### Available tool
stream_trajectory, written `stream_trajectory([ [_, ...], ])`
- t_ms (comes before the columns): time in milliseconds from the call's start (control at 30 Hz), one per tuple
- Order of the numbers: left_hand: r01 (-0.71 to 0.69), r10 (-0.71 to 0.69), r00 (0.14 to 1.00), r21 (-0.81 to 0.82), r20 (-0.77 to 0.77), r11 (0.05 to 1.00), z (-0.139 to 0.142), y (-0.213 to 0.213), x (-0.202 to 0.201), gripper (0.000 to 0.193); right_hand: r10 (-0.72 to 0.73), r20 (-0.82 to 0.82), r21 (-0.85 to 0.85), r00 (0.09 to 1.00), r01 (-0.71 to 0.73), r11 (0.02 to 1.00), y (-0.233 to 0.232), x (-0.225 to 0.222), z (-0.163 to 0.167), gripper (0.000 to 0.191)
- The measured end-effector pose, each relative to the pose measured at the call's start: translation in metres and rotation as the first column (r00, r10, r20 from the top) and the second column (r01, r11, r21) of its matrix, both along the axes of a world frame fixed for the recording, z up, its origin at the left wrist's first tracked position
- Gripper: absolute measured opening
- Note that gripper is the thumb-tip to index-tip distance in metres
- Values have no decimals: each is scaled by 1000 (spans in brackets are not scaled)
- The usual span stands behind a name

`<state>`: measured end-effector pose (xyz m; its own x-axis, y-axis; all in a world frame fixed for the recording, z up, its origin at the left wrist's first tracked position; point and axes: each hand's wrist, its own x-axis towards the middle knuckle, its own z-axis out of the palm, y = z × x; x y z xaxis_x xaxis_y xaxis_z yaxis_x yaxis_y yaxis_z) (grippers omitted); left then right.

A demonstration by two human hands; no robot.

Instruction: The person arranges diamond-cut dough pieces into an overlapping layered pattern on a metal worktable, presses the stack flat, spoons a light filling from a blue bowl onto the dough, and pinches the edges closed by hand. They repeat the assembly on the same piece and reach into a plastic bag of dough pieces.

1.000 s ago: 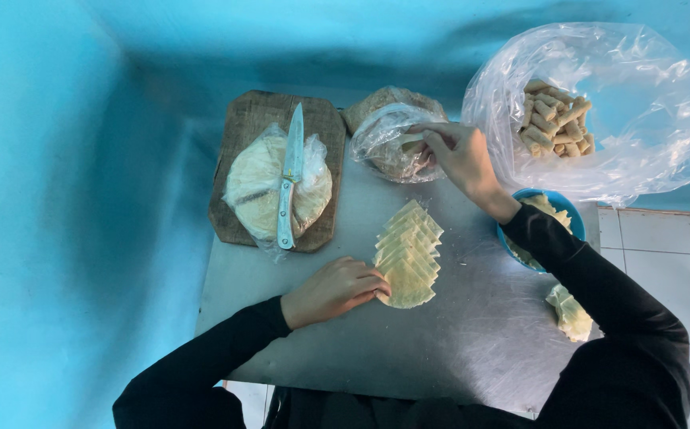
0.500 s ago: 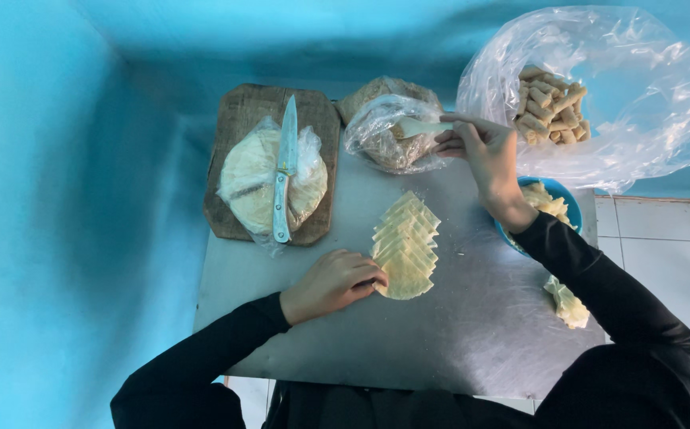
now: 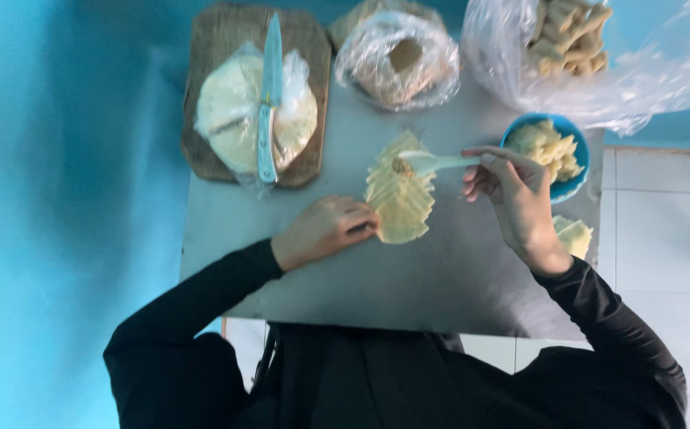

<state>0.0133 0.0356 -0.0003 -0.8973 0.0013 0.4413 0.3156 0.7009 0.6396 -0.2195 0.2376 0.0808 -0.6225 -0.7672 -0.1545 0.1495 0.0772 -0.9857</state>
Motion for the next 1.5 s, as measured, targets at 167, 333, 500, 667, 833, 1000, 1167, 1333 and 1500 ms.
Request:
stream_trajectory([
  [167,-57,56,997,14,50,998,8,14,5,16,35,12,66,999,-36,997,46,24,-29,28],
  [333,-97,87,993,117,83,988,25,26,7,17,78,-164,114,983,-60,992,74,36,-43,28],
  [500,-142,102,979,230,177,963,33,36,8,19,136,-359,106,924,-104,989,89,46,-48,24],
  [667,-140,96,980,260,174,955,35,37,11,19,214,-678,100,703,-200,975,98,48,-54,16],
  [833,-154,100,974,270,205,950,33,37,13,20,237,-942,149,236,-337,929,103,46,-61,26],
  [1000,-122,81,984,265,161,957,33,35,13,19,219,-973,168,78,-416,894,114,44,-68,40],
  [1167,-91,53,986,248,157,964,34,33,14,17,217,-908,137,359,-233,963,112,46,-75,21],
  [1333,-49,19,991,236,131,971,34,31,17,17,-6,-443,59,896,36,998,105,65,-53,28],
  [1500,-62,37,992,211,118,976,31,28,18,17,5,-258,58,966,10,998,88,76,-41,29],
])
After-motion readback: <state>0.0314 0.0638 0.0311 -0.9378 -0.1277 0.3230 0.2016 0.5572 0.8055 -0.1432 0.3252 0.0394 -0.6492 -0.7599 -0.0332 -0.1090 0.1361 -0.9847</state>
